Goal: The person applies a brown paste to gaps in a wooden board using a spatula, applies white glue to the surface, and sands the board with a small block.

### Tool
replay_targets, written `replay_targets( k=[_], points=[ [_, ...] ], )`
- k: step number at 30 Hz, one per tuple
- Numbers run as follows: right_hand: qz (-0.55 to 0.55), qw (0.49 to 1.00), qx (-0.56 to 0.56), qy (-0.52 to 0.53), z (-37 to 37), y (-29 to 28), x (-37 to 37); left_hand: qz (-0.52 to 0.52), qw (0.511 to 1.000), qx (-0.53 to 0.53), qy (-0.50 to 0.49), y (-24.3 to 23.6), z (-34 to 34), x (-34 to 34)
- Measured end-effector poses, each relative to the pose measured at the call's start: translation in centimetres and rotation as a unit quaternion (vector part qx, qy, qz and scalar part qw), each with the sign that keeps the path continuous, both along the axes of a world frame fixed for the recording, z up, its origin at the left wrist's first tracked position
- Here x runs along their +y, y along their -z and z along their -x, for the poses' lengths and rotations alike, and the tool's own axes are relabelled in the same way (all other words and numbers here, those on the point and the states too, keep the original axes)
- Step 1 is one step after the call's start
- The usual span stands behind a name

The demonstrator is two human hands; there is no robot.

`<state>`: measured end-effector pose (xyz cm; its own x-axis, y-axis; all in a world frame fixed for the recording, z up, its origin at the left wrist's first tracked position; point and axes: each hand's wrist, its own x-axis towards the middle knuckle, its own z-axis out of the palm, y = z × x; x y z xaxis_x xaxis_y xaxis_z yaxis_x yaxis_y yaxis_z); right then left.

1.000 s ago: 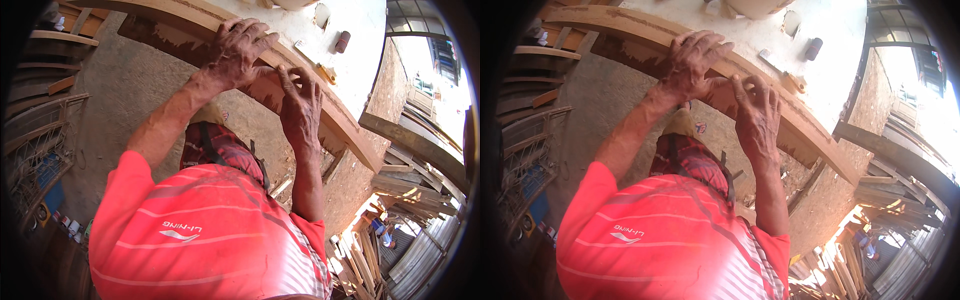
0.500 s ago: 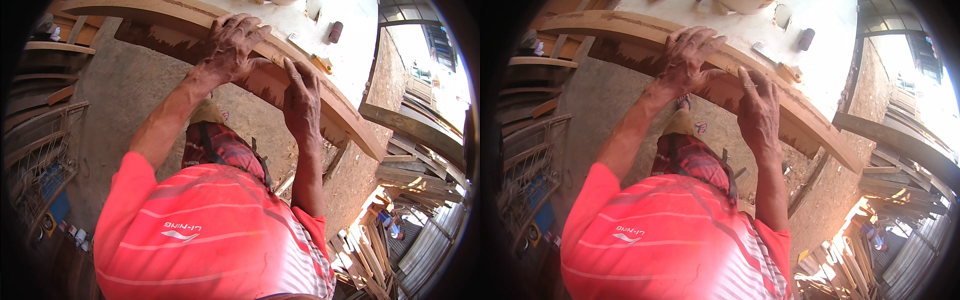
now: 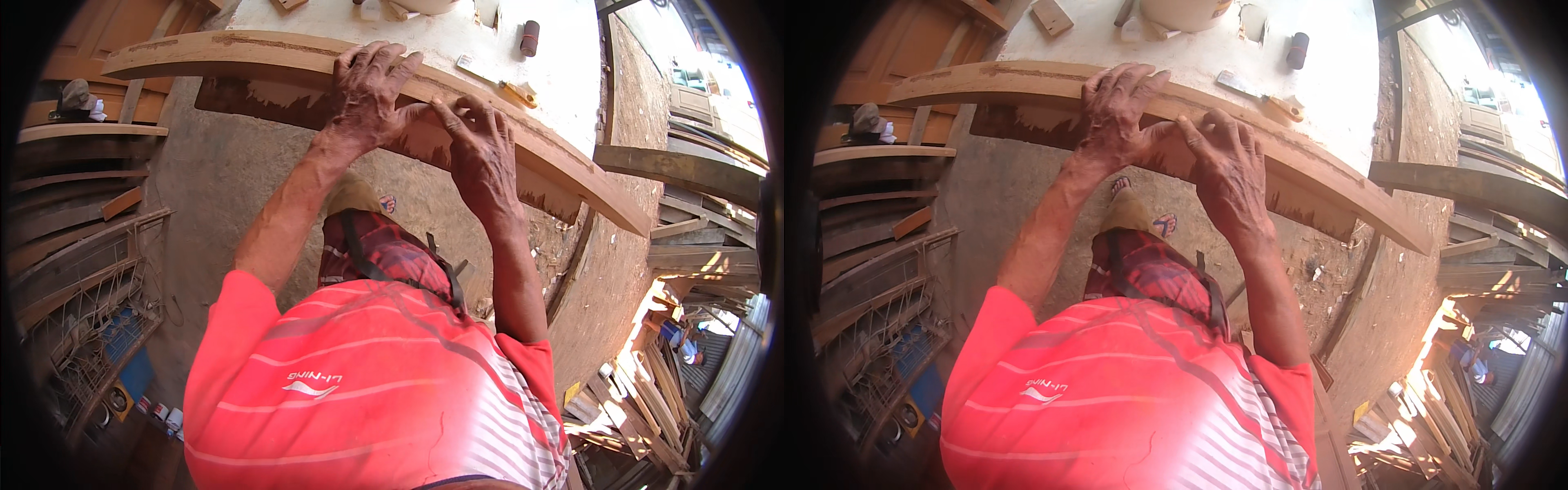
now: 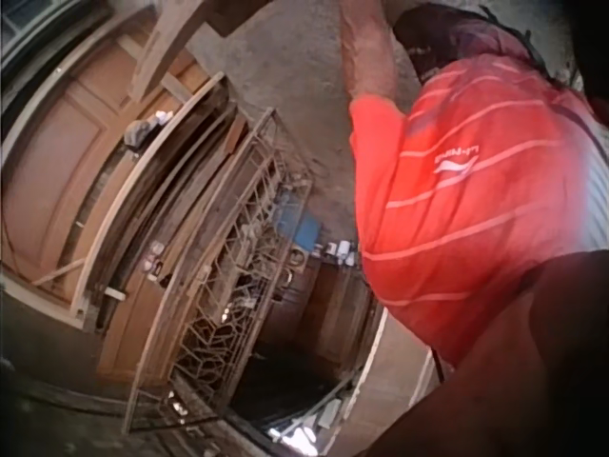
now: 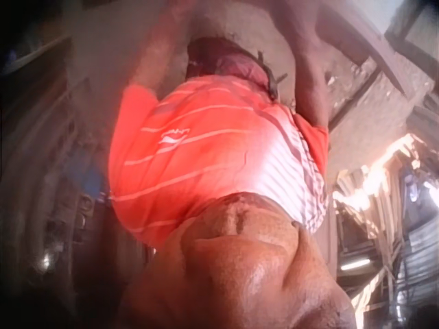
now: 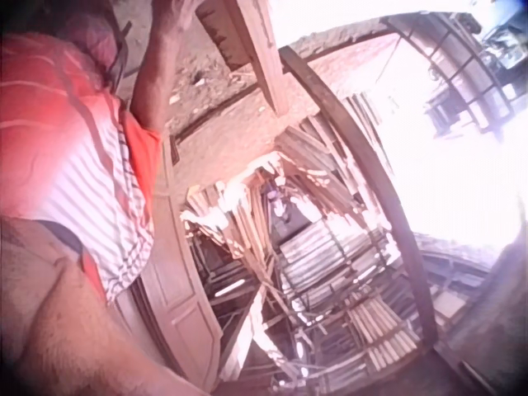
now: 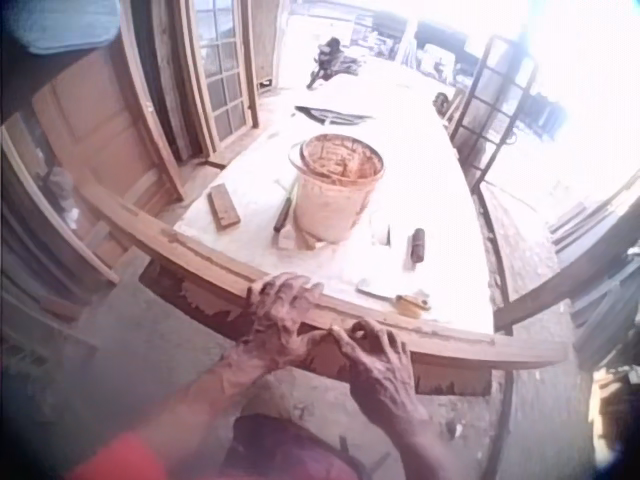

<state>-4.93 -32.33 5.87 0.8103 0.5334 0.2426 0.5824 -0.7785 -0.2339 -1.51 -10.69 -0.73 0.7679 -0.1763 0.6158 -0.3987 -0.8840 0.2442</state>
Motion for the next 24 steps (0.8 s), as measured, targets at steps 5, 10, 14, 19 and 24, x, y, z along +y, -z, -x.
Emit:
replay_targets(
  k=[5, 10, 14, 19, 24],
  points=[
    [-0.009, 1.000, 0.011, 0.024, 0.0, 0.3, 0.3, 0.018, 1.000, 0.015, 0.007, -0.4, 0.2, -0.2],
    [-0.068, 0.995, 0.029, 0.064, 0.4, 0.4, 0.8, 0.022, 0.998, 0.049, 0.013, -1.2, 0.8, -0.1],
    [-0.008, 0.996, -0.008, 0.090, 1.6, 1.3, 1.3, 0.019, 0.994, 0.107, 0.032, -2.6, 0.7, 0.1],
    [-0.050, 0.990, -0.004, 0.133, 2.4, 1.3, 2.7, 0.010, 0.982, 0.167, 0.085, -3.5, -0.2, 1.5],
    [-0.029, 0.987, -0.024, 0.158, 2.5, 2.0, 3.5, 0.014, 0.980, 0.147, 0.131, -3.6, -1.1, 2.5]
  ],
)
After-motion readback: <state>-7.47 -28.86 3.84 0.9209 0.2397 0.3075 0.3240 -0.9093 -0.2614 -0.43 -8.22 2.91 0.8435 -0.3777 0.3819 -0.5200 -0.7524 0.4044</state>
